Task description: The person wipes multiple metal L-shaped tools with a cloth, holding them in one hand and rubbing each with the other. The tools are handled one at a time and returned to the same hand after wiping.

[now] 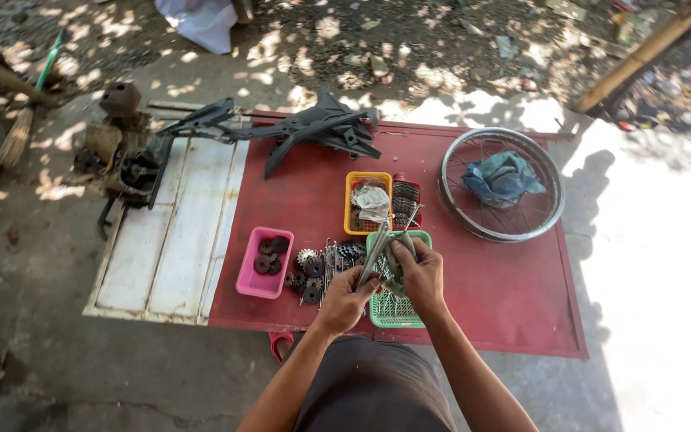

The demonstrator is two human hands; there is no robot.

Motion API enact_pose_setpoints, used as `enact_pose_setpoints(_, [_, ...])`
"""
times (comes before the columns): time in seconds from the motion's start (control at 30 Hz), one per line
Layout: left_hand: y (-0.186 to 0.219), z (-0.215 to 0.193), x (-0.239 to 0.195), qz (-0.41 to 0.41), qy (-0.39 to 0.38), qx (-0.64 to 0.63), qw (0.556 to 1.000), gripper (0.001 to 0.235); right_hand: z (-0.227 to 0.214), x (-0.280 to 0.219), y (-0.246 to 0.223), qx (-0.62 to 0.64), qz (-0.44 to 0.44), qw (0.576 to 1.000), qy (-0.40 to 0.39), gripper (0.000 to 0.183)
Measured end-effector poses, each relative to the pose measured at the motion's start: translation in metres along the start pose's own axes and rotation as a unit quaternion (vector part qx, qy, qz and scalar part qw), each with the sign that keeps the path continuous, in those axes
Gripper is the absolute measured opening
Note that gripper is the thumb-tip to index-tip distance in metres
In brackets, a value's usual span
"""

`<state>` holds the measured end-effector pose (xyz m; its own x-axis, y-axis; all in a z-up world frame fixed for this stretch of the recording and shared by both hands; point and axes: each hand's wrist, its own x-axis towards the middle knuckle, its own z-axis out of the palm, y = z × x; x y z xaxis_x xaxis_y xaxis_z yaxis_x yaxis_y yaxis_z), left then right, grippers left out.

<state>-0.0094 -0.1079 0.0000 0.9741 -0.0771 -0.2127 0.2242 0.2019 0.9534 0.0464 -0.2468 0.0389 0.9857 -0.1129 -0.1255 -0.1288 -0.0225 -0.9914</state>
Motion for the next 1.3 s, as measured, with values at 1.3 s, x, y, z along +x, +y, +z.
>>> enact_pose_setpoints(1.3, [0.0, -0.109, -0.008, -0.018, -0.087, 0.007, 0.996, 0.01, 0.085, -0.07, 0.011, 0.024, 0.034, 0.988, 0.147, 0.026])
